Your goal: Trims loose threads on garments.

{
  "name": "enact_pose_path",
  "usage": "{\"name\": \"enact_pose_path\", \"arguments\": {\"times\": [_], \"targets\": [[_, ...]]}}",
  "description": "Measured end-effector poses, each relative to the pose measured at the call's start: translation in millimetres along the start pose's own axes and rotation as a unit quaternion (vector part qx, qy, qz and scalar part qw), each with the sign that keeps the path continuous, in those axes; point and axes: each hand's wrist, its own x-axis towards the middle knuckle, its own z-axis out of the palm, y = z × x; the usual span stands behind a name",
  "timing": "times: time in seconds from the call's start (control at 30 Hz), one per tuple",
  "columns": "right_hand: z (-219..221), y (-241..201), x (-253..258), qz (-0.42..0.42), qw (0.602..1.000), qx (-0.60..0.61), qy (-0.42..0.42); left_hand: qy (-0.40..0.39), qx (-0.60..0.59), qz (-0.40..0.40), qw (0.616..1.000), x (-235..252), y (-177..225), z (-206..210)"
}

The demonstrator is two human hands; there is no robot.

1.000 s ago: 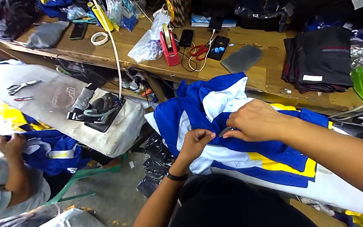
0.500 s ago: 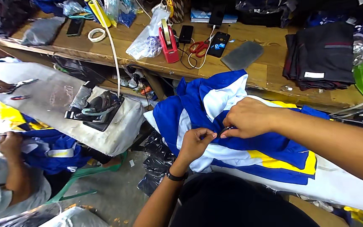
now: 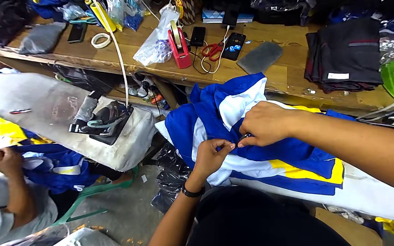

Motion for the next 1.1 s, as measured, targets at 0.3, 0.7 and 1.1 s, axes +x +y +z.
{"name": "enact_pose_path", "arguments": {"times": [0.3, 0.7, 1.1], "targets": [[1, 1, 5, -0.022, 1.0, 0.013, -0.014, -0.005, 0.021, 0.017, 1.0, 2, 1, 1], [-1, 3, 10, -0.011, 0.998, 0.025, -0.047, -0.046, 0.051, 0.032, 0.997, 7, -4, -4], [2, 6, 17, -0.014, 0.996, 0.039, -0.078, -0.046, 0.052, 0.033, 0.997, 8, -6, -2]]}}
